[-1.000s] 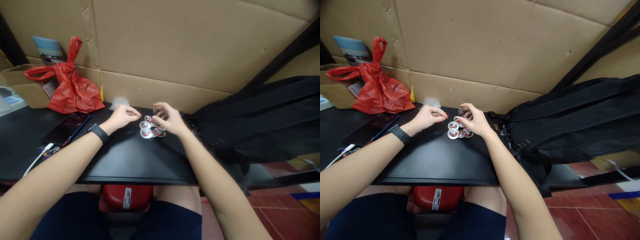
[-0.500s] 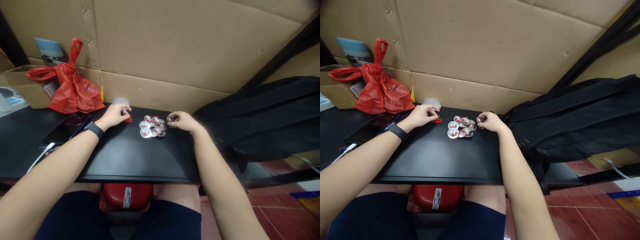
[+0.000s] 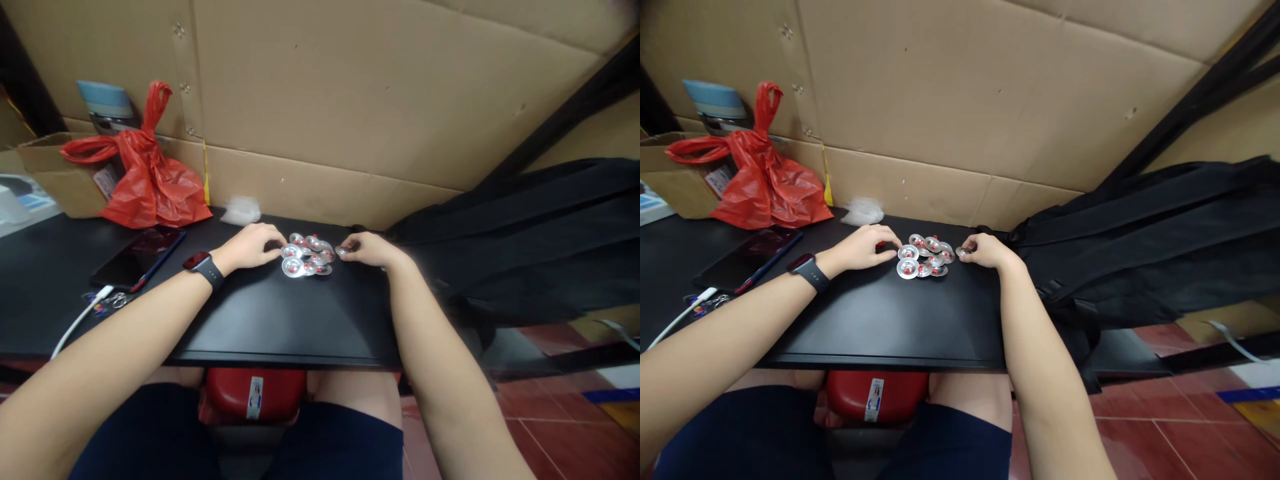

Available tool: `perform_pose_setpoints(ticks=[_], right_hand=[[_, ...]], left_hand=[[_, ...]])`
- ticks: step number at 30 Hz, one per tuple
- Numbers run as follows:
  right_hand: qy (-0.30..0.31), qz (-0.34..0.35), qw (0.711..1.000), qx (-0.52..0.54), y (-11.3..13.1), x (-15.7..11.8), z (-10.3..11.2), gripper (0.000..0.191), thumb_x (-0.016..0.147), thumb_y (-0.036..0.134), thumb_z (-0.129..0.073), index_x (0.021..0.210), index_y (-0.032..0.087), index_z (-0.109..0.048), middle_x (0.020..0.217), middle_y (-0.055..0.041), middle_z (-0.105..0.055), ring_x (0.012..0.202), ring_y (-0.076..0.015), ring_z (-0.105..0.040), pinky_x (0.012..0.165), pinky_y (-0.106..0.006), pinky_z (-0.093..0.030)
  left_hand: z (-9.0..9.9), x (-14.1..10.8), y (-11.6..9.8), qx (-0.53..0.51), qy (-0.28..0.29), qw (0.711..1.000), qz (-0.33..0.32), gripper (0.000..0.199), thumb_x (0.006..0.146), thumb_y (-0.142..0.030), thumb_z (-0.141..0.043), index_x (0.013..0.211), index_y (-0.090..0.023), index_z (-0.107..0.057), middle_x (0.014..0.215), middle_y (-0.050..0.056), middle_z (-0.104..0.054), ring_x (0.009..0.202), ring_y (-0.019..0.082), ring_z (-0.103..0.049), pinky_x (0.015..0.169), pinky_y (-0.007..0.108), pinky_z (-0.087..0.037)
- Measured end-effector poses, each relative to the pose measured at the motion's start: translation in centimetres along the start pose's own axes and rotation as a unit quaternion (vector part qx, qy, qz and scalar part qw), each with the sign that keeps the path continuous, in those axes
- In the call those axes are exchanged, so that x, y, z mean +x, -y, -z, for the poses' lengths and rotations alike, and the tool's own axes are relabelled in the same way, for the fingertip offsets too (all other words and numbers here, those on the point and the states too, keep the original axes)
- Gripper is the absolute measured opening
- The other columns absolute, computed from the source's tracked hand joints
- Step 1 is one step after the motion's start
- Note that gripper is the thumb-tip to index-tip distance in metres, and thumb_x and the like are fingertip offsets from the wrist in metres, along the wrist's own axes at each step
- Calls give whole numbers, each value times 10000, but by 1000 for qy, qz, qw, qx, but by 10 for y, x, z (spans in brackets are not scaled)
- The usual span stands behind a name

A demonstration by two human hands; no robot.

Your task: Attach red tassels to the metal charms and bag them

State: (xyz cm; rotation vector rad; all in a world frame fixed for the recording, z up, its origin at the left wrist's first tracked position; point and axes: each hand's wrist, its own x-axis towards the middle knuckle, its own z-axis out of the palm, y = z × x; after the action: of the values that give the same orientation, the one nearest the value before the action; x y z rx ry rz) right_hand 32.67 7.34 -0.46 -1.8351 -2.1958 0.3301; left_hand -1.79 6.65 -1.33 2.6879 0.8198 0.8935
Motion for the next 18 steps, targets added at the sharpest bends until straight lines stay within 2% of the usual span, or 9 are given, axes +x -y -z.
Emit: perform_pose_setpoints(ticks=[3, 6, 9, 14, 18], right_hand=[[-17, -9, 1000, -6, -2, 0, -1, 216, 686, 315, -837, 860, 217, -755, 905, -61, -768, 821, -237, -708, 759, -346, -581], [-73, -15, 997, -3, 2, -1, -3, 258, 735, 341, -805, 945, 199, -759, 990, -83, -766, 873, -246, -711, 821, -366, -575], [-110, -4, 994, 20, 11, -1, -5, 285, 782, 306, -761, 1033, 170, -751, 1000, -99, -760, 822, -231, -707, 831, -377, -570], [-143, 93, 982, 86, 37, -2, -12, 255, 800, 303, -738, 1014, 164, -745, 986, -97, -748, 828, -230, -690, 810, -392, -571], [-144, 197, 954, 173, 68, -6, -20, 375, 803, 412, -748, 1097, 183, -708, 1142, -105, -720, 964, -250, -691, 787, -378, -577]], left_hand=[[-6, 4, -21, -15, 36, 998, -40, 163, 844, -290, -688, 963, -229, -782, 944, 53, -732, 885, 203, -668, 852, 310, -478], [-13, 5, -33, 3, 56, 998, -33, 92, 839, -248, -693, 867, -231, -779, 855, 36, -710, 808, 191, -654, 780, 293, -461], [-18, 4, -36, 54, 68, 996, -17, 141, 860, -189, -649, 774, -227, -755, 840, 38, -701, 800, 196, -648, 751, 294, -447], [-17, 3, -31, 114, 70, 991, 12, 148, 874, -186, -623, 762, -208, -717, 869, 61, -687, 796, 218, -643, 702, 308, -441], [-12, 5, -26, 32, 5, 999, 42, 136, 907, -188, -560, 854, -189, -685, 883, 56, -698, 804, 197, -652, 743, 299, -471]])
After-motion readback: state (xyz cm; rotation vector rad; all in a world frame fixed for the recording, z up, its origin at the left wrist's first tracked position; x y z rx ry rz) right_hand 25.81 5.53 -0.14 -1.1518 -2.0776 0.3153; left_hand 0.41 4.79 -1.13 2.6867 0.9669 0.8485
